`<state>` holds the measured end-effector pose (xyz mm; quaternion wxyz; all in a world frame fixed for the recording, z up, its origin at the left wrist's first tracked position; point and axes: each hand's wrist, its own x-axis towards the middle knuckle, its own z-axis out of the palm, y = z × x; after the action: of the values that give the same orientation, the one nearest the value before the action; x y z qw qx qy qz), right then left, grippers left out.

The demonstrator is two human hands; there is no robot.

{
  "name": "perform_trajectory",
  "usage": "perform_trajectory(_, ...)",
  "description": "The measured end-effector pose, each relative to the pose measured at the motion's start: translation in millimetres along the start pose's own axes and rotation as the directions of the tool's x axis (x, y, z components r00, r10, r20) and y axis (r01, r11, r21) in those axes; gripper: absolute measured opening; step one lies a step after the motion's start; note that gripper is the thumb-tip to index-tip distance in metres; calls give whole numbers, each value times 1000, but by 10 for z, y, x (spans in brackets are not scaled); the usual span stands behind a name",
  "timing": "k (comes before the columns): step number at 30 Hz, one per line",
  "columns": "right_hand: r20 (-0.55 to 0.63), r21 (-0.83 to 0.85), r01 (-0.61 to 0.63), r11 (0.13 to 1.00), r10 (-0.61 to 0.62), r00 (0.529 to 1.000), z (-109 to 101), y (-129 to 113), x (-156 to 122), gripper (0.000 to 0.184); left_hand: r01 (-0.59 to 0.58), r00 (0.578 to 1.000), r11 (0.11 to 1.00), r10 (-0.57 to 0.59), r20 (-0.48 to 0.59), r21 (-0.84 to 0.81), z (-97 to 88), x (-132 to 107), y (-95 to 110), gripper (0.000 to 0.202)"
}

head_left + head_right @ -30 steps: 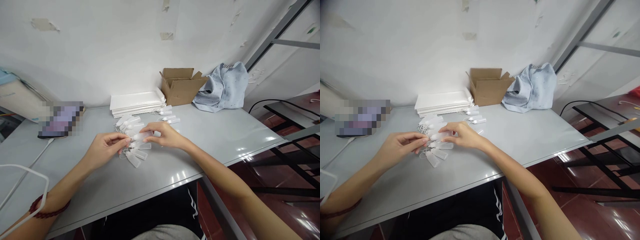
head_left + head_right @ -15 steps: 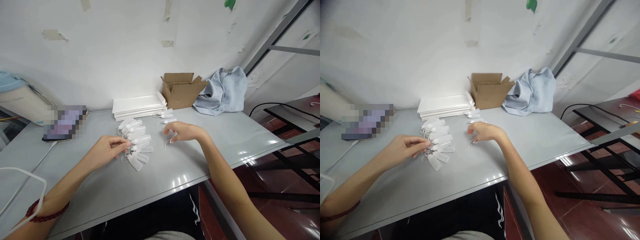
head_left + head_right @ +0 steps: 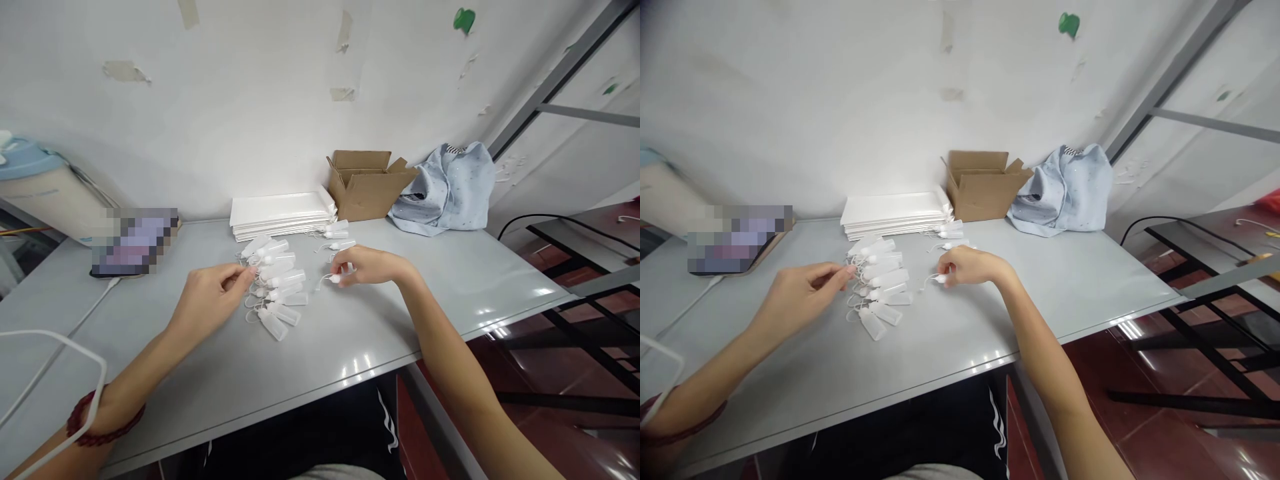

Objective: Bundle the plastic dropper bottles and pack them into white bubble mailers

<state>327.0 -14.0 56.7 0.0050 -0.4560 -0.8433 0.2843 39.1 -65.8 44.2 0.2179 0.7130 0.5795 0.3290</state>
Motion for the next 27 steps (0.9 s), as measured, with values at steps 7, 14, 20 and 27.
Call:
perform_trajectory(7,4,231,269,935,-278,961,31,-258,-27,13,-87,995,996,88,44,-33,32,-113,128,29)
perform_trajectory(14,-138,277,312,909,-284,949,117,-362,2,15,-32,947,985,85,311,-170,73,-162,167,32)
perform_trajectory(20,-151,298,337,893,-304,940,164,-413,12,16,-10,924,986,74,376,-169,110,-158,172,29)
perform_trajectory(27,-204,365,356,860,-299,932,177,-393,18,16,219,909,938,-96,406,-268,77,-161,199,33)
